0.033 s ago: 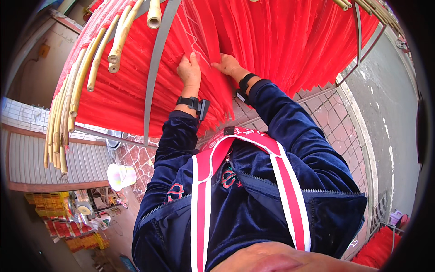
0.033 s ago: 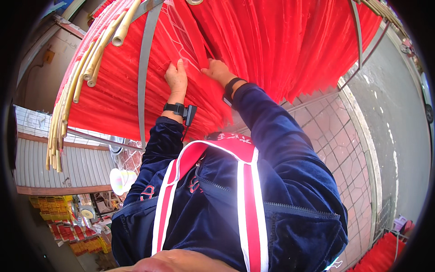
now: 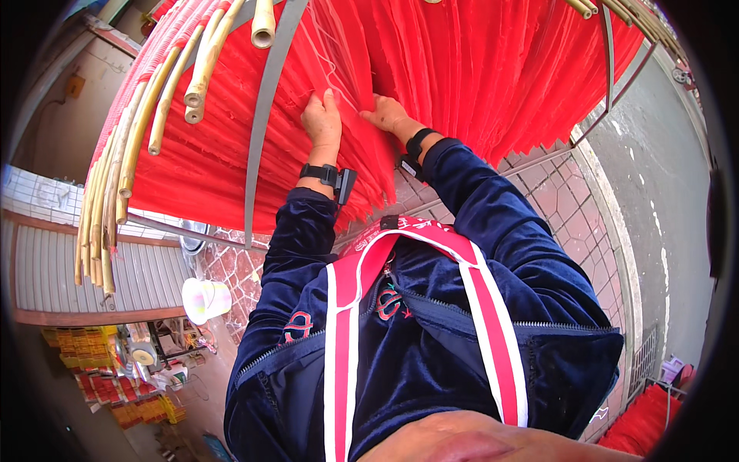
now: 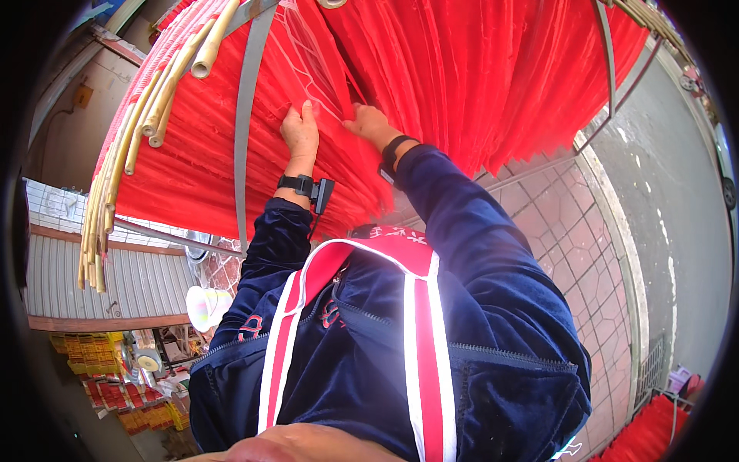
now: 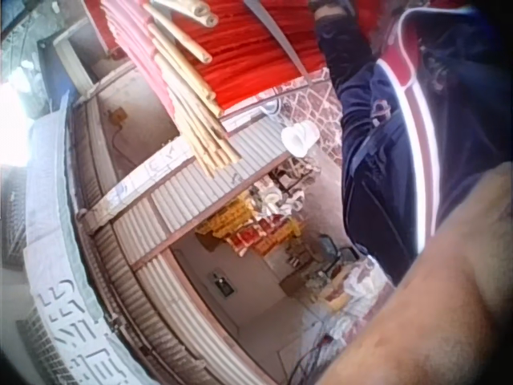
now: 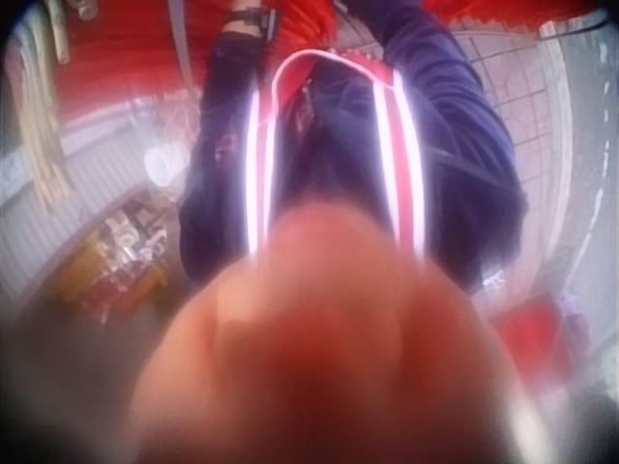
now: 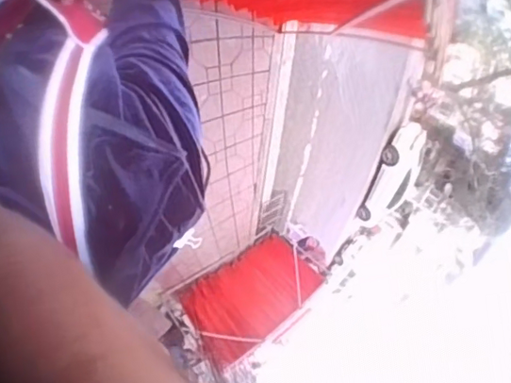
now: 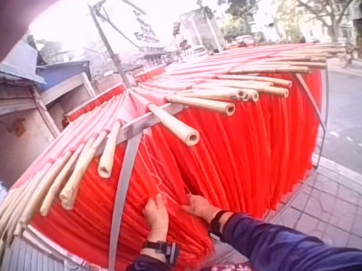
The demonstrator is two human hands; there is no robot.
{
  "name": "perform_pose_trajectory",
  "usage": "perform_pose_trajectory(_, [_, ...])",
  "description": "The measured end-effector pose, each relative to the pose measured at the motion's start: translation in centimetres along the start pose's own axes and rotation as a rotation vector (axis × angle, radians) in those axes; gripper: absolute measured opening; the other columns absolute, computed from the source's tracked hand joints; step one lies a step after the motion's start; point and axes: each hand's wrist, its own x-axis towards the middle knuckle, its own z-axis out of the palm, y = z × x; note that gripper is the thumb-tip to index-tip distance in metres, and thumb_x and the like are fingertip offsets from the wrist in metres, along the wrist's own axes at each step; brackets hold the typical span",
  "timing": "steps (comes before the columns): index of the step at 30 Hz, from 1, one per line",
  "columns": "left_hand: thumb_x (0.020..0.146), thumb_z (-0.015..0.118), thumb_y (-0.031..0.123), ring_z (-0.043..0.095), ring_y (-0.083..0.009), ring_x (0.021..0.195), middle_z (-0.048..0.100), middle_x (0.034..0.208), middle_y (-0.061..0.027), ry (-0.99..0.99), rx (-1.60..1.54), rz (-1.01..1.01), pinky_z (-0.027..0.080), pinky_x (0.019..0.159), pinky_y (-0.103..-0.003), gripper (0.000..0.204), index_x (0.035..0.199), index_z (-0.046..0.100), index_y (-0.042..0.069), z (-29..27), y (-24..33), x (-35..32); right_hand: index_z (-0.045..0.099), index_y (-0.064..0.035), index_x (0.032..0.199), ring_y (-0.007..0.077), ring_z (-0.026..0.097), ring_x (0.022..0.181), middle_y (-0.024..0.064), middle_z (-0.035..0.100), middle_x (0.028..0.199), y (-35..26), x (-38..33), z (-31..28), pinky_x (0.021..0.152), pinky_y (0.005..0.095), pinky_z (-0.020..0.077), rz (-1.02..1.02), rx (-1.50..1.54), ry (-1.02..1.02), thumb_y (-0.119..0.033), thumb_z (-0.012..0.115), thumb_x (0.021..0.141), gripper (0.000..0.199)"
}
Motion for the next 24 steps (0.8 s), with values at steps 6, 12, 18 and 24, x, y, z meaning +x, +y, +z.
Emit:
perform_pose_trajectory(6, [0.090, 0.064, 0.034, 0.067, -0.0377, 0.068, 0.066, 0.069, -0.0196, -0.113, 0.072, -0.142, 0.052, 0.067, -0.047, 0.037, 0.079, 0.063, -0.001, 1.6, -2.6, -0.7, 0.061, -0.0009, 0.121, 0.0391, 0.062, 0.106, 0.0251, 0.067, 0.107, 2.9, 0.5, 2.2, 0.093, 0.0448, 0.0497, 0.012, -0.072, 0.014, -0.040, 0.060, 0.089, 0.051])
perform_pose_trajectory(12, [0.083, 0.072, 0.044, 0.069, -0.0265, 0.061, 0.068, 0.065, -0.0142, -0.299, 0.099, -0.198, 0.054, 0.065, -0.040, 0.043, 0.080, 0.066, 0.001, 4.3, -5.5, -2.6, 0.062, -0.0001, 0.115, 0.0313, 0.070, 0.080, 0.0226, 0.069, 0.093, 4.5, 0.3, 4.0, 0.073, 0.0388, 0.0570, -0.004, 0.076, 0.105, -0.028, 0.055, 0.096, 0.034])
perform_pose_trajectory(18, [0.087, 0.069, 0.037, 0.068, -0.0244, 0.056, 0.067, 0.065, -0.0144, -0.516, 0.152, -0.311, 0.056, 0.057, -0.036, 0.036, 0.086, 0.068, 0.001, 6.8, -7.5, -5.4, 0.057, 0.0006, 0.121, 0.0207, 0.071, 0.070, 0.0154, 0.069, 0.088, 6.6, -0.4, 5.3, 0.062, 0.0342, 0.0583, -0.072, 0.260, 0.070, -0.017, 0.050, 0.100, 0.028])
perform_pose_trajectory(24, [0.093, 0.060, 0.026, 0.068, -0.0239, 0.052, 0.065, 0.060, -0.0156, -0.423, -0.186, -0.605, 0.054, 0.050, -0.037, 0.028, 0.086, 0.064, -0.001, 5.0, -9.1, -7.9, 0.048, 0.0037, 0.132, 0.0250, 0.071, 0.073, 0.0184, 0.066, 0.104, 7.3, -2.1, 1.6, 0.063, 0.0355, 0.0604, 0.264, 0.802, 0.042, -0.015, 0.048, 0.100, 0.037])
